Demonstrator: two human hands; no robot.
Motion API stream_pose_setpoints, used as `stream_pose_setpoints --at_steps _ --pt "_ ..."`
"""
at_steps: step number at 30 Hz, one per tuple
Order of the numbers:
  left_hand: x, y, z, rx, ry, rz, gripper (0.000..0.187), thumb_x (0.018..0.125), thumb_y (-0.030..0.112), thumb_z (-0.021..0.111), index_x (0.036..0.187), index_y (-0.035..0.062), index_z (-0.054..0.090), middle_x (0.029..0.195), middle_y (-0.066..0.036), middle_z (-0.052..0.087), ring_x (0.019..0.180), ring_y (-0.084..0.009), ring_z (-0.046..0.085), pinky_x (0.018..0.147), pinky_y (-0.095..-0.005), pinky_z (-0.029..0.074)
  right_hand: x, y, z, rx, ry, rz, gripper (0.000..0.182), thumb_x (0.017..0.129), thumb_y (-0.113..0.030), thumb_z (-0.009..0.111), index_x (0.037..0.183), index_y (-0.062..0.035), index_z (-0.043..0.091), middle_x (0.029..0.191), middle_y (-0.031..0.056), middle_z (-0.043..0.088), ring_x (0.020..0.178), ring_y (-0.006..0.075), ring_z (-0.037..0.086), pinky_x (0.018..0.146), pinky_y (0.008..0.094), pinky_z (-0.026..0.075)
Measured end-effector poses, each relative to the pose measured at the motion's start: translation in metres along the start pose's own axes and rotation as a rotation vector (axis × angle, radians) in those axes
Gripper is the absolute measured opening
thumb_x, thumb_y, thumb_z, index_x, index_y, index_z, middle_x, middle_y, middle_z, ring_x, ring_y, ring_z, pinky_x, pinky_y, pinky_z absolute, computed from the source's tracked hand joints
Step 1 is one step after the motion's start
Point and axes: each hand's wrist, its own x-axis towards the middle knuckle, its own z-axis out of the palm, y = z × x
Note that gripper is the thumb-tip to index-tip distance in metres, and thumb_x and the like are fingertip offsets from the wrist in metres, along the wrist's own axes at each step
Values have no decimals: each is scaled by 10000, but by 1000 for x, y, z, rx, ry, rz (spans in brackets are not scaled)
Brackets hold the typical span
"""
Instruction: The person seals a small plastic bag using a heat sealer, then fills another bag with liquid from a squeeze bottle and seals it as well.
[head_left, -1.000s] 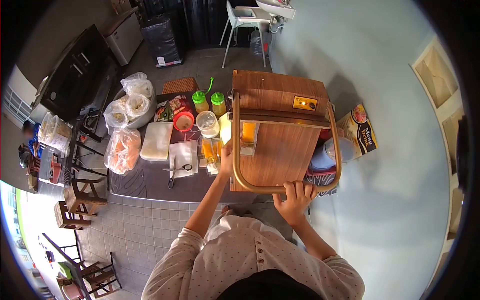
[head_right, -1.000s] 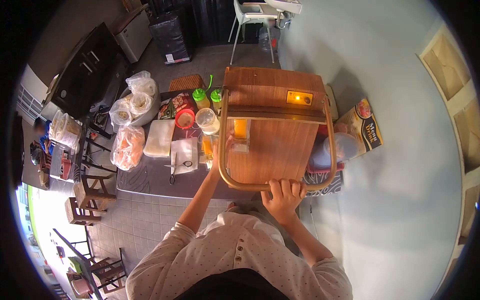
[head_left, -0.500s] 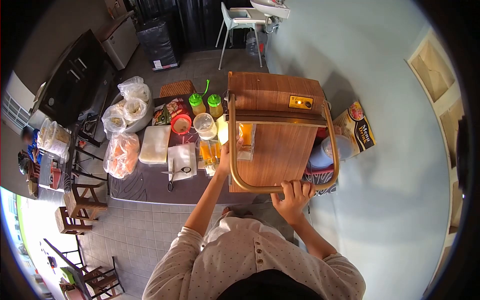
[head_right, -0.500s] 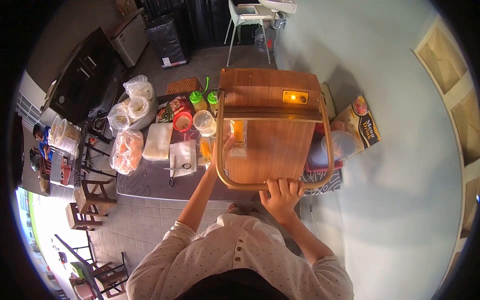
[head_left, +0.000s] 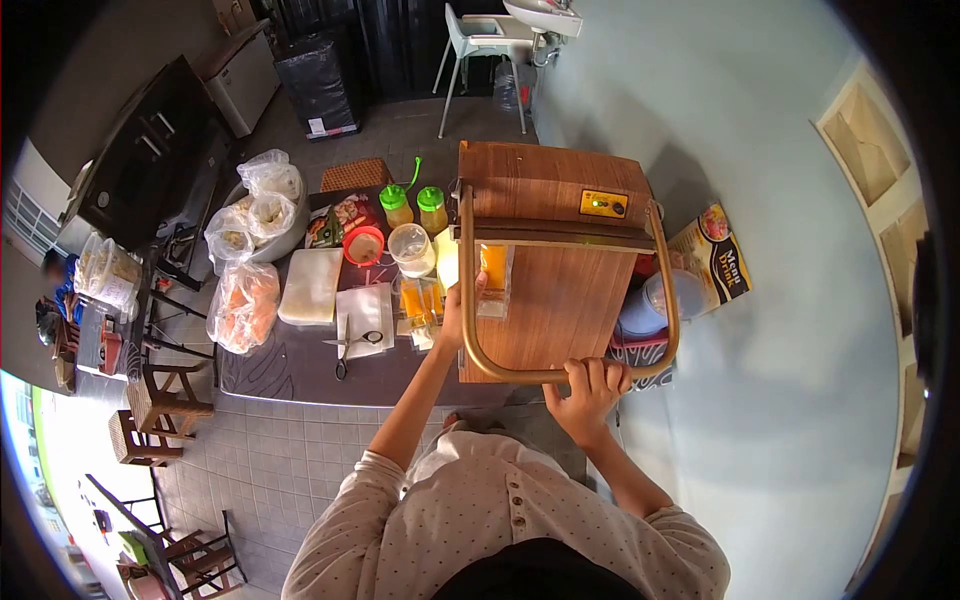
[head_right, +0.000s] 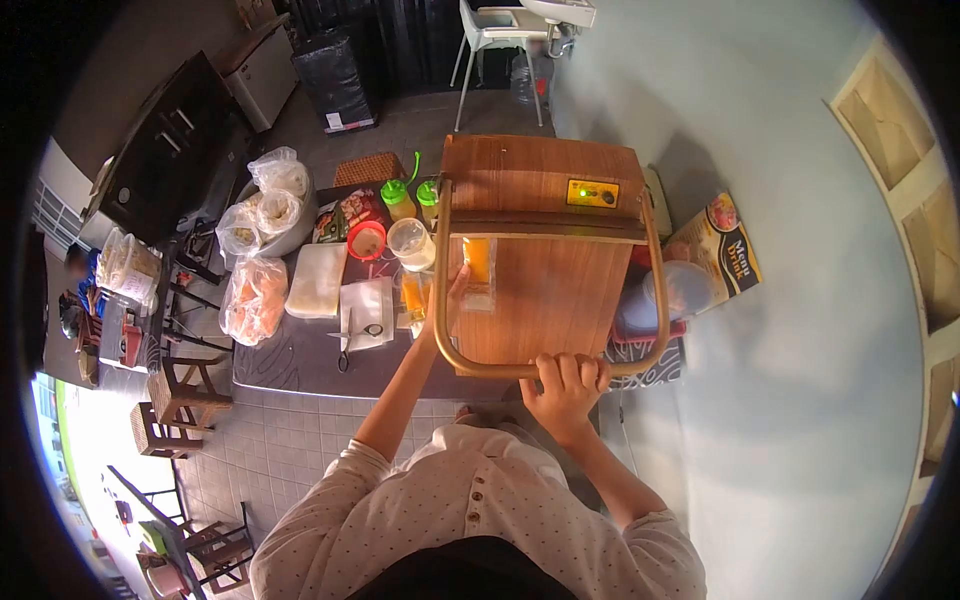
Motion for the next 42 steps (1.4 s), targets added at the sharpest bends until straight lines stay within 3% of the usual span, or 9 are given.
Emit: stream_pose_setpoints --at_steps 12,14,19,23,29,31,34,37,42 --pt "-6 14 0 -24 -24 -39 366 878 384 484 774 36 530 649 38 440 616 -52 401 556 -209 356 24 4 -20 53 1 -90 244 583 -291 653 707 -129 518 698 6 459 720 199 391 764 355 249" --pt "-6 16 0 26 -9 -35 366 872 384 496 773 33 528 649 39 456 619 -52 415 552 -205 355 38 4 -31 119 -20 -67 247 616 -389 621 678 -163 542 635 -25 458 662 174 398 719 341 232" --pt "-4 2 1 28 7 72 329 881 325 501 762 21 534 666 43 487 627 -41 428 567 -192 360 125 15 -57 48 194 -187 266 619 -429 590 655 -173 528 588 -16 464 602 165 393 690 341 237" --pt "-4 6 5 -55 4 53 306 903 266 471 894 -25 566 722 46 532 666 -34 434 614 -183 355 210 19 -59 -10 286 -196 240 609 -344 641 603 -172 473 571 -42 501 560 160 437 622 314 260" --pt "-5 -7 9 141 119 153 305 905 231 466 936 -52 575 636 -58 570 572 -61 442 508 -219 364 254 29 -38 -56 430 -214 242 619 -278 679 587 -164 468 455 -66 462 463 130 424 564 286 261" --pt "-12 9 16 343 201 280 262 902 178 461 887 -62 565 539 -135 505 482 -73 406 430 -266 354 254 28 -38 -52 438 -212 252 624 -286 680 581 -163 465 450 -65 461 457 129 420 563 286 259" --pt "-25 35 26 554 295 388 227 897 149 456 891 -49 567 533 -183 475 457 -78 394 418 -287 362 253 29 -37 -48 459 -217 264 627 -294 682 573 -162 460 445 -62 462 449 129 414 555 284 255" --pt "-28 45 27 429 202 199 247 902 164 456 914 -57 565 548 -130 510 489 -77 406 444 -258 375 252 30 -38 -59 458 -220 266 627 -290 680 566 -160 456 449 -60 466 444 131 411 543 282 252" --pt "-7 11 19 86 119 117 311 910 225 456 933 -68 557 657 -29 534 605 -68 427 543 -226 389 247 28 -40 -82 446 -202 261 629 -277 669 560 -156 448 455 -57 470 439 133 410 532 280 253"
